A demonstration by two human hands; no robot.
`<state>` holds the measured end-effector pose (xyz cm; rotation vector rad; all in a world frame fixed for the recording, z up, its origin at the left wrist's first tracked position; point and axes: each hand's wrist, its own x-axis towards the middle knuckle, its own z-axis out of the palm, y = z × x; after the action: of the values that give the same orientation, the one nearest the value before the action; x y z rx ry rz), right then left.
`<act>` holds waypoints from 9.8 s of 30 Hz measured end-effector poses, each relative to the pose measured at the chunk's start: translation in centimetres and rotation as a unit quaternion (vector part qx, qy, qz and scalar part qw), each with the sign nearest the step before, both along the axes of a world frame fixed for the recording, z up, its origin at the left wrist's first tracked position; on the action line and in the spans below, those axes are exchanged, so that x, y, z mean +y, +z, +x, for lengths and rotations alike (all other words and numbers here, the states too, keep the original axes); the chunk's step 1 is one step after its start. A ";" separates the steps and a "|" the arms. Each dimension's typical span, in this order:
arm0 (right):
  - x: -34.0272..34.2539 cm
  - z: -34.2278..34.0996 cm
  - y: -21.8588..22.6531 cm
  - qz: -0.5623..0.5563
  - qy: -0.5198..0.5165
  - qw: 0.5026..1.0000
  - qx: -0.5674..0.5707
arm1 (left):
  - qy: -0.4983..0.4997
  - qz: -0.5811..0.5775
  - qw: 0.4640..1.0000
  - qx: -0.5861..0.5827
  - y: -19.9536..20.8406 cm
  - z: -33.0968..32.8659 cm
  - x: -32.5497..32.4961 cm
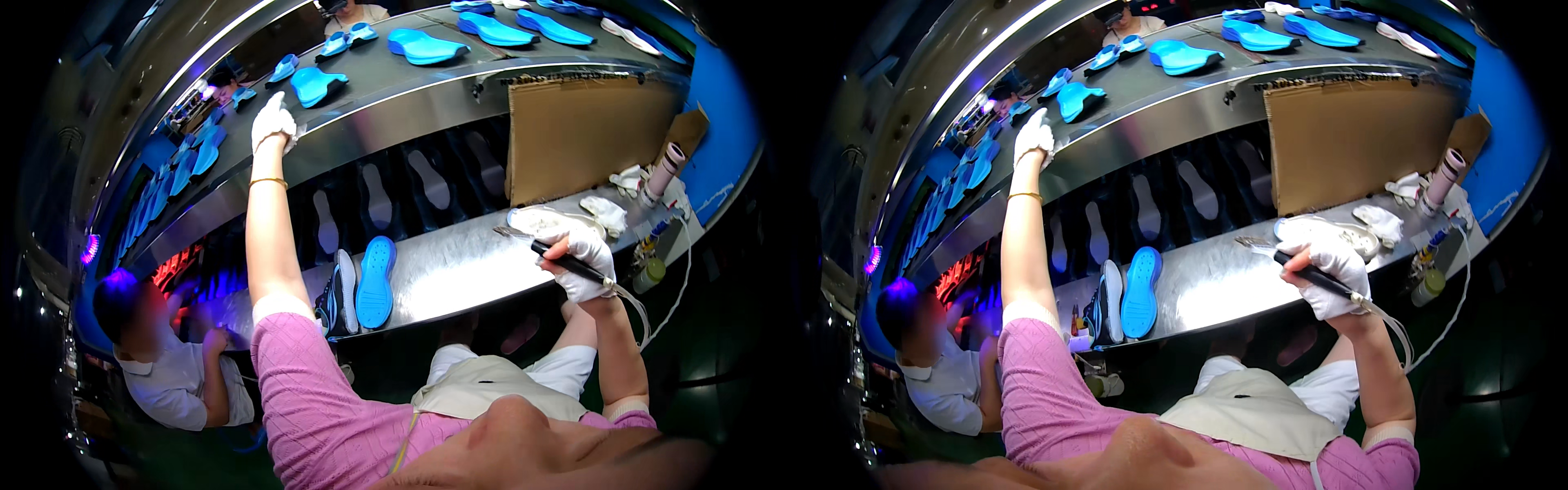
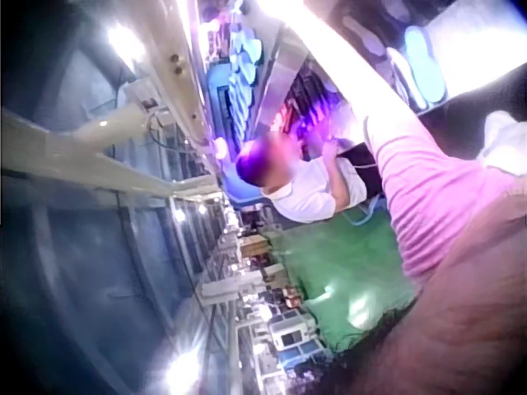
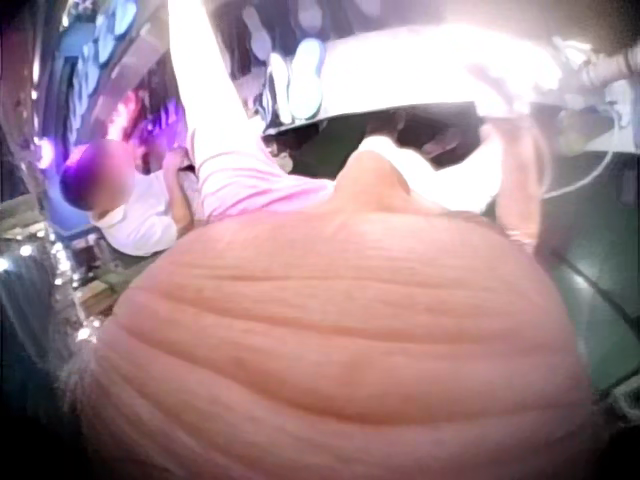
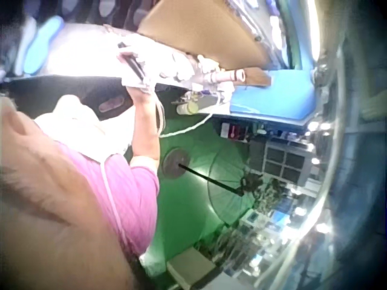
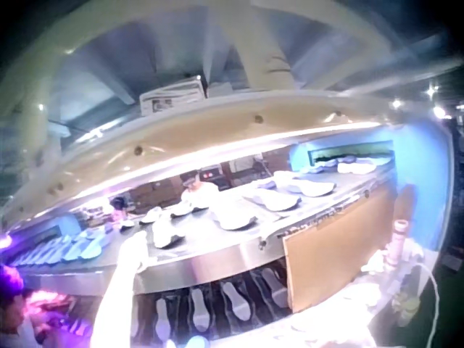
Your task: The person uses a cleaning tool to wipe the surface of several shoe soles, handling them one at a time and placing them back onto a conveyor belt.
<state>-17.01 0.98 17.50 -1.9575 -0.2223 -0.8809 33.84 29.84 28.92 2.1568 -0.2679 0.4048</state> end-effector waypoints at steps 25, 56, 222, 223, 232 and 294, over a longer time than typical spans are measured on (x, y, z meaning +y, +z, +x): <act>0.4 -0.2 -4.4 0.082 -0.014 0.988 0.133 | -0.079 -0.349 0.869 -0.342 2.0 -19.0 10.8; 7.4 0.1 -5.3 0.150 -0.064 0.984 0.077 | -0.357 -0.629 0.536 0.435 -25.4 -44.1 -11.2; 2.8 0.5 -6.7 0.128 0.098 0.983 0.085 | -0.352 -0.570 0.612 0.421 -21.9 -39.5 -13.2; 3.6 0.3 -6.9 0.100 0.110 0.982 0.113 | -0.336 -0.571 0.621 0.419 -21.9 -39.3 -13.3; 4.5 0.4 -6.5 0.045 0.095 0.991 0.086 | -0.434 -0.672 0.468 0.374 -20.5 -37.6 -13.6; -1.6 1.7 -1.7 0.101 0.133 0.929 0.329 | -0.428 -0.302 0.575 0.629 -18.3 -32.8 -14.4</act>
<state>-15.32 -0.57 15.83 -1.8613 0.0015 -0.0402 1.00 15.45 10.57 0.9547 -0.2347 -1.3888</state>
